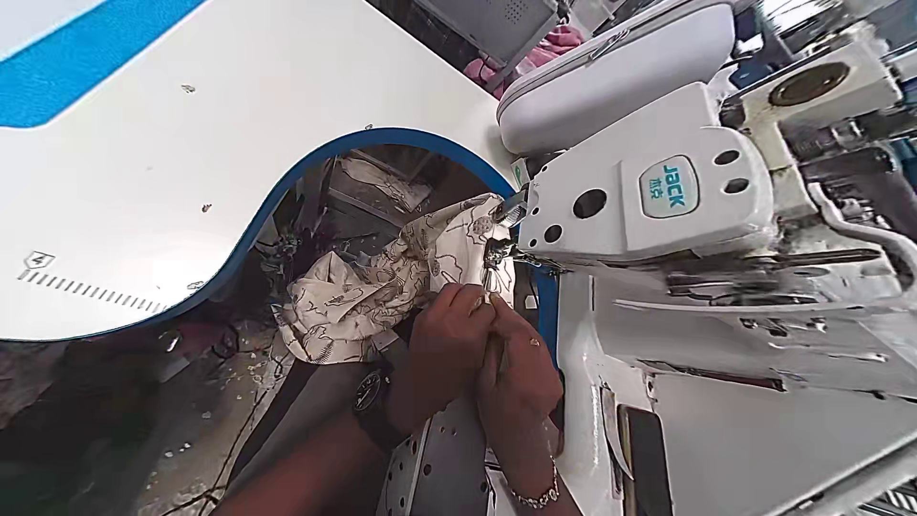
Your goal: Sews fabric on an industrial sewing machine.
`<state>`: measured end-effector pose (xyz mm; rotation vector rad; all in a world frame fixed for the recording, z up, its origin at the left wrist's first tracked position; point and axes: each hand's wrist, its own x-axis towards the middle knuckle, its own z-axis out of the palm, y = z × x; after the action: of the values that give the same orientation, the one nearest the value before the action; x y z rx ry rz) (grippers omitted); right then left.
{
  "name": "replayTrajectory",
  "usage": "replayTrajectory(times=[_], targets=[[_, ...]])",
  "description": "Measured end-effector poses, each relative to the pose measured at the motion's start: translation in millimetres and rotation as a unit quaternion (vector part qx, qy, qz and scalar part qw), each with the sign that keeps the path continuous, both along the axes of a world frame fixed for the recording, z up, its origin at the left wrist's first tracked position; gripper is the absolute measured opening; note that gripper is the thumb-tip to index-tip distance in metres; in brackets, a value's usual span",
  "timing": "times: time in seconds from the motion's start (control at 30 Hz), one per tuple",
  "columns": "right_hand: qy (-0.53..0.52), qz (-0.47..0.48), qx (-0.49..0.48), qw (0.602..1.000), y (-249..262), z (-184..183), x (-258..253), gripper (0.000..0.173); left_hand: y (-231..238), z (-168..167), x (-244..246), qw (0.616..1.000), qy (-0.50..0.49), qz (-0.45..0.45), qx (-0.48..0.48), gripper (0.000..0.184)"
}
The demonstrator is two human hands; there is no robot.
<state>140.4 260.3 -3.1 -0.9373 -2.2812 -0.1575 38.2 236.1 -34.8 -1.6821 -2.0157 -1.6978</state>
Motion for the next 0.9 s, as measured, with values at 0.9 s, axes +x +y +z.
replayTrajectory(times=[0.9], targets=[[0.218,0.029,-0.26,0.94,-51,44,14,0.058,-11,63,-58,0.913,-0.379,-0.15,0.033,0.014]])
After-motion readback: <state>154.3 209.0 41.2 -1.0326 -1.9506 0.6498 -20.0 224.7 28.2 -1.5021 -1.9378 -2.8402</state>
